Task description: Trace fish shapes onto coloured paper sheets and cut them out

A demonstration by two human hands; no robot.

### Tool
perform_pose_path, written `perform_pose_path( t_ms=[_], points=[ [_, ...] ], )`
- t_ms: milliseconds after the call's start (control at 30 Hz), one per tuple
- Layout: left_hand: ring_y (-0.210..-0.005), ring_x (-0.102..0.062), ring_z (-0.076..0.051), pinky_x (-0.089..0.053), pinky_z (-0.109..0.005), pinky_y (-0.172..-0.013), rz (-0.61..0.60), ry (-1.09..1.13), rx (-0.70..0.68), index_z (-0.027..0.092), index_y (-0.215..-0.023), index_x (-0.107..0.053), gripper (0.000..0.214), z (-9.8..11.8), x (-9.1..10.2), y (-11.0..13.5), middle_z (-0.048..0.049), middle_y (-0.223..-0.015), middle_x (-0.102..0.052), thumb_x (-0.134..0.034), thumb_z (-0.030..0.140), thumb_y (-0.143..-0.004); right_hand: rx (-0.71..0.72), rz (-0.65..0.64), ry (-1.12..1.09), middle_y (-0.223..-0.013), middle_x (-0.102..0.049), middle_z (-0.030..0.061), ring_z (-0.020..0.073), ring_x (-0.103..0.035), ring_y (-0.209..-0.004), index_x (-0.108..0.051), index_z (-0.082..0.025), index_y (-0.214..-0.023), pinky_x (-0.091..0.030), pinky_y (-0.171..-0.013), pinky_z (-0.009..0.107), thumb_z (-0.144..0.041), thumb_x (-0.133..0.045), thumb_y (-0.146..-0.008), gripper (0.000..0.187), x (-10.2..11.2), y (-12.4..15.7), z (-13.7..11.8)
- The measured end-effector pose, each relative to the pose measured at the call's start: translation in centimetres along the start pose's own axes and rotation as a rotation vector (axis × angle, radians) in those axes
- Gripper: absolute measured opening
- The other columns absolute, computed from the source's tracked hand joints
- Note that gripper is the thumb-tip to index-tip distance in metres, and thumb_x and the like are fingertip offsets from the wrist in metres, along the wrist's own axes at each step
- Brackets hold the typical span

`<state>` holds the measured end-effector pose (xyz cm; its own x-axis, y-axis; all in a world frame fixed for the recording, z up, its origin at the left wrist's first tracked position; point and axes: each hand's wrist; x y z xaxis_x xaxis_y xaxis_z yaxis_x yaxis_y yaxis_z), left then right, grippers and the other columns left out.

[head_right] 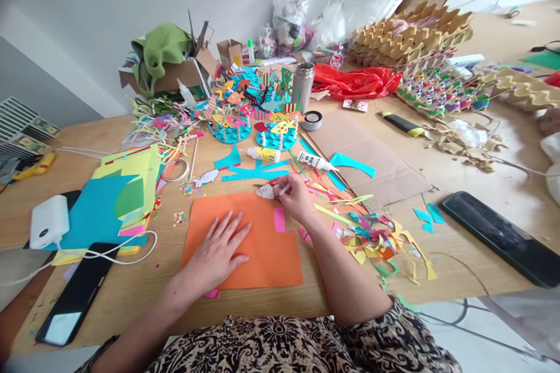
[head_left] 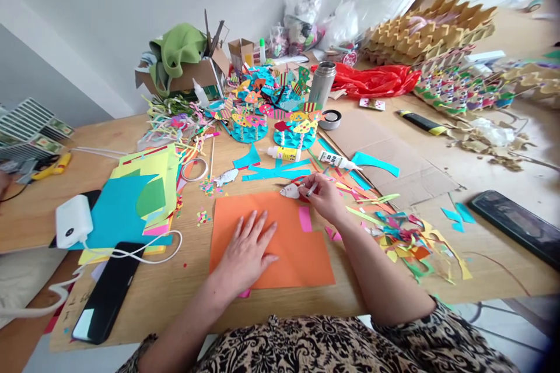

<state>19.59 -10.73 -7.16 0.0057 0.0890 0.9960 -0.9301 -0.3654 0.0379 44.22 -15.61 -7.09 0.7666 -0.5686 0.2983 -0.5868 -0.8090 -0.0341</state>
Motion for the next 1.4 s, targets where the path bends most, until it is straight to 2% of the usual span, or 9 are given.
perform_pose_path(
  t_ms=[100,167,367,433,633,833,1033,1233,1400],
  points=[
    [-0.143,-0.022,-0.033,-0.028,-0.056,-0.113,-0.023,0.002,0.004,0.025,-0.143,-0.040,0.063,0.0,0.5,0.1,-0.0092,-0.155,-0.029,-0.058,0.048,-0.087,0.033,-0.030,-0.031,-0.075,-0.060,0.0023,0.0142,-0.054,-0.062,-0.054,-0.019,-0.074,-0.045,-0.057,0.028,-0.034,-0.062,-0.071,0.017,0.4,0.0,-0.2],
    [-0.143,-0.023,-0.033,-0.028,-0.056,-0.113,-0.034,0.003,0.006,0.024,-0.142,-0.041,0.063,-0.1,0.6,0.1,-0.0090,-0.155,-0.029,-0.059,0.047,-0.086,0.052,-0.123,-0.036,-0.074,-0.061,0.0019,0.0140,-0.056,-0.062,-0.056,-0.018,-0.079,-0.046,-0.058,0.028,-0.034,-0.062,-0.074,0.017,1.3,0.4,-0.8],
    [-0.142,-0.024,-0.034,-0.028,-0.057,-0.112,-0.034,-0.002,-0.002,0.024,-0.142,-0.041,0.062,-0.2,0.3,0.1,-0.0099,-0.154,-0.030,-0.060,0.045,-0.087,0.091,-0.758,0.266,-0.074,-0.066,0.0010,0.0120,-0.058,-0.063,-0.065,-0.018,-0.085,-0.042,-0.057,0.022,-0.021,-0.060,-0.078,0.009,4.6,3.9,-3.0],
    [-0.142,-0.023,-0.034,-0.027,-0.058,-0.112,-0.025,-0.004,-0.005,0.024,-0.142,-0.041,0.062,-0.2,0.1,0.2,-0.0101,-0.154,-0.029,-0.060,0.044,-0.087,0.076,-0.855,0.349,-0.074,-0.067,0.0007,0.0116,-0.058,-0.063,-0.066,-0.018,-0.083,-0.040,-0.057,0.022,-0.015,-0.057,-0.078,0.010,4.8,5.1,-3.2],
    [-0.143,-0.023,-0.033,-0.027,-0.058,-0.112,-0.017,-0.009,-0.008,0.023,-0.143,-0.040,0.062,-0.3,0.0,0.2,-0.0116,-0.154,-0.029,-0.062,0.040,-0.086,0.122,-0.780,0.565,-0.078,-0.069,0.0026,0.0144,-0.061,-0.071,-0.065,-0.019,-0.082,-0.039,-0.063,0.023,-0.009,-0.054,-0.077,0.016,3.8,6.4,-2.2],
    [-0.143,-0.023,-0.033,-0.027,-0.058,-0.113,-0.032,0.021,0.004,0.019,-0.144,-0.036,0.066,-0.2,0.2,0.1,-0.0125,-0.153,-0.031,-0.061,0.040,-0.087,0.118,-0.763,0.654,-0.080,-0.069,0.0036,0.0152,-0.062,-0.073,-0.064,-0.019,-0.085,-0.037,-0.063,0.023,-0.007,-0.049,-0.076,0.020,3.6,6.5,-2.4],
    [-0.142,-0.024,-0.034,-0.027,-0.058,-0.112,-0.044,0.053,0.007,0.018,-0.126,-0.052,0.047,0.0,0.7,-0.1,-0.0139,-0.153,-0.032,-0.063,0.038,-0.085,0.137,-0.763,0.779,-0.082,-0.068,0.0053,0.0164,-0.061,-0.075,-0.062,-0.019,-0.089,-0.034,-0.062,0.024,-0.007,-0.047,-0.079,0.022,3.2,6.9,-2.9],
    [-0.142,-0.025,-0.033,-0.028,-0.058,-0.111,-0.026,0.052,-0.005,0.018,-0.124,-0.052,0.043,0.0,0.8,-0.1,-0.0154,-0.152,-0.033,-0.061,0.039,-0.087,0.211,-0.730,0.926,-0.084,-0.064,0.0075,0.0188,-0.061,-0.076,-0.060,-0.017,-0.091,-0.031,-0.061,0.027,-0.007,-0.047,-0.082,0.018,2.8,7.6,-3.8],
    [-0.142,-0.025,-0.033,-0.028,-0.059,-0.111,-0.024,0.056,-0.008,0.016,-0.124,-0.052,0.044,0.0,0.7,-0.1,-0.0172,-0.151,-0.034,-0.060,0.039,-0.087,0.221,-0.690,0.959,-0.088,-0.062,0.0098,0.0217,-0.062,-0.080,-0.059,-0.017,-0.095,-0.032,-0.061,0.028,-0.008,-0.049,-0.084,0.018,2.4,8.1,-3.1]
  ],
)
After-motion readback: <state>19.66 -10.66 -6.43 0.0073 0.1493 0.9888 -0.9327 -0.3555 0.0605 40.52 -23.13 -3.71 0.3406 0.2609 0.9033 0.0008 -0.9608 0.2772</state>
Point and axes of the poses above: each hand's wrist, its own y-axis away from the middle knuckle, its own x-axis out of the back of the hand, z = x × y
